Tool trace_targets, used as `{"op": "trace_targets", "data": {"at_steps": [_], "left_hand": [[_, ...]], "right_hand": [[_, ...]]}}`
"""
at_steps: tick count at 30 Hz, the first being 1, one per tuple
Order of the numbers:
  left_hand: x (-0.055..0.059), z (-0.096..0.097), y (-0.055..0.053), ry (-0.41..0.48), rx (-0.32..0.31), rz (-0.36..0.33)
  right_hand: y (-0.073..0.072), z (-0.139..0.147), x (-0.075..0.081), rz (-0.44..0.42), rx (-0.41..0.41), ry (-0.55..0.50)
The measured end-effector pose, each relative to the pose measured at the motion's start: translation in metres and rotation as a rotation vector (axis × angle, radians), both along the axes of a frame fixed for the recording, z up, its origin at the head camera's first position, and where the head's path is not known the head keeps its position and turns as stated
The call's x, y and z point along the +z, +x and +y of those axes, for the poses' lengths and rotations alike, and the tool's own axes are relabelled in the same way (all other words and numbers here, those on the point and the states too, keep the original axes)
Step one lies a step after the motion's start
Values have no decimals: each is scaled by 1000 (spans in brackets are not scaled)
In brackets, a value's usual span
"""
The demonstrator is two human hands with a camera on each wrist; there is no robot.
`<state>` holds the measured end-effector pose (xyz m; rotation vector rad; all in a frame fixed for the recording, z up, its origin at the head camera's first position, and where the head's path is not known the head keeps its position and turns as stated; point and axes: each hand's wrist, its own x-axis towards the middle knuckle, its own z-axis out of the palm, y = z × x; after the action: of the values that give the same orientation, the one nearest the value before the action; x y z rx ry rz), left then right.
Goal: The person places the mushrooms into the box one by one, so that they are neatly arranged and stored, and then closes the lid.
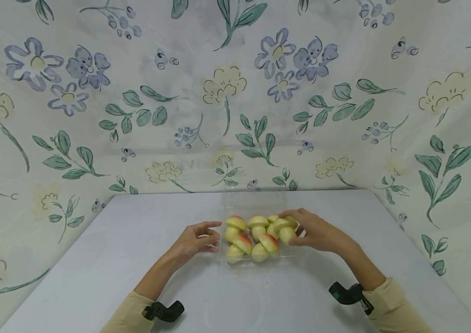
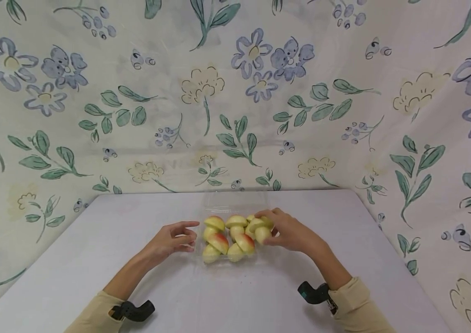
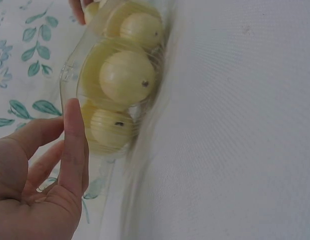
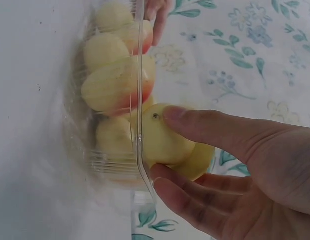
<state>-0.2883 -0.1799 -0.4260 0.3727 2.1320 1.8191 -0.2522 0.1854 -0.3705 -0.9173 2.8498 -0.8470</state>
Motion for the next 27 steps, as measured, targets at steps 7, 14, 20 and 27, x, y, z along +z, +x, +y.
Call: {"op": "trace_targets", "data": {"at_steps": [7, 14, 20, 27], "left_hand": [[0, 0, 0, 9, -9, 9], [-1, 0, 0, -2, -3, 6], [-1, 0, 0, 0, -3, 4], [0, 0, 0, -2, 1, 3]], "right_hand": [[2, -5, -2, 19, 11, 27], [1, -8, -8, 30, -17, 39], [1, -10, -9, 34, -34, 37], [2, -10, -8, 21, -51, 38]]}}
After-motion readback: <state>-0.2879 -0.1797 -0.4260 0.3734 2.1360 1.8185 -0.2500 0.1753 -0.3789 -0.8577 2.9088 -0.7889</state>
